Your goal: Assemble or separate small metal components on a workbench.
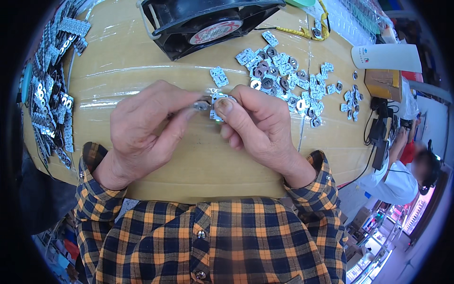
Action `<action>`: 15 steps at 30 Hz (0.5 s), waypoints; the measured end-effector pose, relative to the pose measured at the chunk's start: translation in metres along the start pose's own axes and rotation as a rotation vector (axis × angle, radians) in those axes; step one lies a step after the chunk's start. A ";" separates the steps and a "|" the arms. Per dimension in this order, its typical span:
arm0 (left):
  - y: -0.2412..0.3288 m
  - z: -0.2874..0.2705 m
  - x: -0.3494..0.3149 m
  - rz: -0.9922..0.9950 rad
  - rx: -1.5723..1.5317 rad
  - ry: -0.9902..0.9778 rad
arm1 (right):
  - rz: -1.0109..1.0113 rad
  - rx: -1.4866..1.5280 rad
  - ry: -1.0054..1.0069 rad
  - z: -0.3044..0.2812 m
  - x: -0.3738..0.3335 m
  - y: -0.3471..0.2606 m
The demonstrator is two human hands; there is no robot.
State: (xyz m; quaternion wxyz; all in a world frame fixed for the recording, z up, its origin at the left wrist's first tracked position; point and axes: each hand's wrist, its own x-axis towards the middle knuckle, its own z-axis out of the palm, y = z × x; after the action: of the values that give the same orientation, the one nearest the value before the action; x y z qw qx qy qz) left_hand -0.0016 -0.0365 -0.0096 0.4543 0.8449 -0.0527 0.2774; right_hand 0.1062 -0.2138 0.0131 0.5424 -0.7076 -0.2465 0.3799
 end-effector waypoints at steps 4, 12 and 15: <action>0.002 -0.003 0.002 -0.061 -0.004 0.020 | -0.012 -0.005 -0.008 0.001 -0.001 0.000; 0.002 -0.002 0.000 -0.001 -0.009 -0.038 | 0.000 -0.007 0.024 0.002 0.000 -0.001; 0.000 0.000 0.000 0.058 0.011 -0.069 | -0.001 -0.094 0.048 0.000 -0.003 -0.002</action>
State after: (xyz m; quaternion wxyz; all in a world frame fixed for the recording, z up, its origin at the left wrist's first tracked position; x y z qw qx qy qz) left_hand -0.0017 -0.0367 -0.0102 0.4391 0.8547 -0.0913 0.2613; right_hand 0.1051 -0.2153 0.0159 0.5146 -0.7411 -0.2514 0.3505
